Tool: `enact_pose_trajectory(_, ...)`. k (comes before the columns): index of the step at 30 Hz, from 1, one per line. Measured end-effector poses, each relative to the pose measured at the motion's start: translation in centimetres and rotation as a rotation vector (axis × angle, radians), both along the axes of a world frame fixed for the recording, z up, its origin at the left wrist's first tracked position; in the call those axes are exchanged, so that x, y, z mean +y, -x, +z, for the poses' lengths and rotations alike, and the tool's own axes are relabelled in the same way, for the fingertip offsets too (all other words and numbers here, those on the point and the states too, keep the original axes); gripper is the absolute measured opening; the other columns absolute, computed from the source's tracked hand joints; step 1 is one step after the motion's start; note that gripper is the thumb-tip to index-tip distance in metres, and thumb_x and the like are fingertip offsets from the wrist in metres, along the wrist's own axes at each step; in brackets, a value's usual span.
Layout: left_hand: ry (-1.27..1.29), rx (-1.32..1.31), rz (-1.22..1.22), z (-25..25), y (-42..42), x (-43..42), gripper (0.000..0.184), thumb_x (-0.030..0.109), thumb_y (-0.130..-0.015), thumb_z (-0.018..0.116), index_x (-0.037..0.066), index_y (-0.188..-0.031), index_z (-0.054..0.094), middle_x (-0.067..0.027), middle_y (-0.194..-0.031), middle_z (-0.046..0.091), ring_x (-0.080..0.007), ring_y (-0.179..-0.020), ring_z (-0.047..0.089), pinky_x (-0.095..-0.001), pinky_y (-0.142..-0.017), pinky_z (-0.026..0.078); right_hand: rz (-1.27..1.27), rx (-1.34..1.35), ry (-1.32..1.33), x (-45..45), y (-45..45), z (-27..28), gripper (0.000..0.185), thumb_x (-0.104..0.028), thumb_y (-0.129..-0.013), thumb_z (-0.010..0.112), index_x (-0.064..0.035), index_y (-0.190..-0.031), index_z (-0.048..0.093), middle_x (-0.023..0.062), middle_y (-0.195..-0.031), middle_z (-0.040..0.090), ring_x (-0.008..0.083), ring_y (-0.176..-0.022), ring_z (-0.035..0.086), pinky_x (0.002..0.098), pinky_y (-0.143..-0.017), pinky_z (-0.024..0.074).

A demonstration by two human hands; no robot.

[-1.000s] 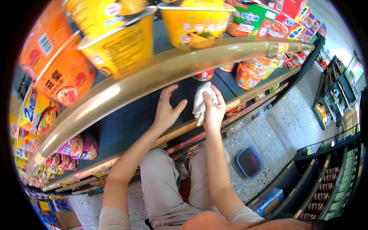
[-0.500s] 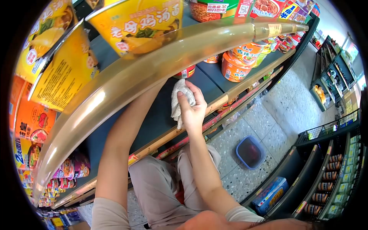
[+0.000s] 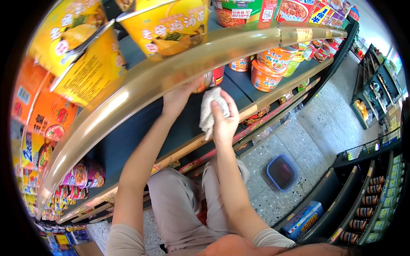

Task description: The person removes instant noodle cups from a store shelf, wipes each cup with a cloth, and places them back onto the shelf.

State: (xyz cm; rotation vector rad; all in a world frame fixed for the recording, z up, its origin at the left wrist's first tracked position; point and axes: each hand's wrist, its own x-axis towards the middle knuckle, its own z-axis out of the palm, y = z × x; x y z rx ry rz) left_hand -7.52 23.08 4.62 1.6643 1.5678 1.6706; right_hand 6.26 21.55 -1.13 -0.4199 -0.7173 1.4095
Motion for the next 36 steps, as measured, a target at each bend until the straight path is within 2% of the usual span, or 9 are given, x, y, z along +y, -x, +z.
enact_pose_trajectory(5, -0.145, -0.300, -0.048, -1.7, -0.3, -8.9, 0.101, 0.012, -0.058, 0.090, 0.004, -0.136, 0.027, -0.0108, -0.127, 0.049, -0.0201, -0.117, 0.051, -0.0346, -0.099, 0.044, -0.085, 0.104, -0.011, -1.4, -2.3, 0.6, 0.036, -0.002, -0.086, 0.066, 0.0029, -0.121, 0.056, 0.0109, -0.106, 0.065, 0.0143, -0.091, 0.063, 0.0273, -0.081, 0.0516)
enact_pose_trajectory(9, -0.052, -0.198, 0.042, -2.7, -0.4, -16.6, 0.120, 0.011, -0.052, 0.092, 0.004, -0.143, 0.014, -0.0122, -0.130, 0.044, -0.0216, -0.121, 0.048, -0.0374, -0.101, 0.043, -0.123, 0.023, 0.008, -4.8, -5.2, 0.4, 0.040, -0.003, -0.086, 0.064, 0.0040, -0.124, 0.052, 0.0147, -0.109, 0.063, 0.0201, -0.093, 0.064, 0.0311, -0.082, 0.0532)
enact_pose_trajectory(13, -0.047, -0.122, 0.071, -4.4, -1.1, -22.8, 0.128, 0.015, -0.047, 0.094, 0.001, -0.144, 0.012, -0.0133, -0.133, 0.040, -0.0233, -0.124, 0.046, -0.0373, -0.104, 0.040, -0.121, -0.225, -0.260, -9.1, -7.0, -0.6, 0.039, -0.004, -0.082, 0.066, 0.0044, -0.118, 0.056, 0.0165, -0.117, 0.058, 0.0226, -0.105, 0.058, 0.0346, -0.089, 0.0484)
enact_pose_trajectory(17, -0.031, -0.018, 0.110, -6.2, -1.9, -27.3, 0.125, 0.028, -0.045, 0.095, 0.001, -0.142, 0.022, -0.0167, -0.137, 0.038, -0.0284, -0.127, 0.042, -0.0418, -0.106, 0.036, -0.022, -0.481, -0.679, -14.5, -8.2, 3.4, 0.038, 0.000, -0.069, 0.067, 0.0032, -0.107, 0.064, 0.0209, -0.120, 0.056, 0.0294, -0.108, 0.057, 0.0373, -0.090, 0.0474)
enact_pose_trajectory(20, 0.033, 0.168, 0.144, -6.9, -2.3, -29.7, 0.122, 0.035, -0.044, 0.095, 0.001, -0.140, 0.027, -0.0199, -0.140, 0.037, -0.0377, -0.128, 0.040, -0.0459, -0.107, 0.032, 0.113, -0.603, -0.991, -18.5, -7.4, 6.6, 0.041, -0.002, -0.065, 0.070, -0.0058, -0.106, 0.067, 0.0145, -0.115, 0.060, 0.0293, -0.100, 0.061, 0.0355, -0.084, 0.0505)
enact_pose_trajectory(24, 0.017, 0.072, 0.138, -6.4, -3.6, -32.8, 0.099, 0.034, -0.058, 0.086, 0.003, -0.137, 0.033, -0.0179, -0.136, 0.040, -0.0334, -0.127, 0.040, -0.0445, -0.107, 0.033, 0.159, -0.804, -1.336, -23.6, -6.2, 7.6, 0.038, -0.005, -0.064, 0.071, -0.0124, -0.102, 0.069, 0.0083, -0.114, 0.062, 0.0251, -0.087, 0.061, 0.0312, -0.072, 0.0515)
enact_pose_trajectory(29, 0.120, 0.015, 0.124, -6.1, -5.2, -36.8, 0.082, 0.032, -0.065, 0.080, 0.005, -0.131, 0.040, -0.0155, -0.131, 0.041, -0.0295, -0.124, 0.041, -0.0423, -0.106, 0.034, 0.219, -0.904, -1.378, -26.7, -5.6, 7.8, 0.038, -0.005, -0.064, 0.071, -0.0147, -0.101, 0.068, 0.0045, -0.110, 0.062, 0.0220, -0.082, 0.060, 0.0320, -0.068, 0.0511)
enact_pose_trajectory(33, 0.159, 0.191, 0.126, -10.6, -5.2, -39.6, 0.091, 0.030, -0.059, 0.085, 0.007, -0.134, 0.038, -0.0154, -0.131, 0.043, -0.0315, -0.123, 0.042, -0.0411, -0.105, 0.035, 0.169, -0.924, -1.404, -28.0, -5.5, 8.0, 0.035, -0.008, -0.068, 0.067, -0.0156, -0.102, 0.064, 0.0035, -0.113, 0.059, 0.0210, -0.084, 0.060, 0.0318, -0.065, 0.0517)
enact_pose_trajectory(36, 0.056, 0.096, 0.077, -7.5, -7.3, -40.7, 0.102, 0.028, -0.053, 0.089, 0.005, -0.137, 0.035, -0.0171, -0.134, 0.042, -0.0344, -0.126, 0.043, -0.0421, -0.104, 0.036, 0.088, -0.901, -1.311, -28.5, -5.5, 8.1, 0.037, -0.005, -0.065, 0.070, -0.0157, -0.100, 0.067, 0.0047, -0.110, 0.061, 0.0237, -0.082, 0.060, 0.0327, -0.067, 0.0513)
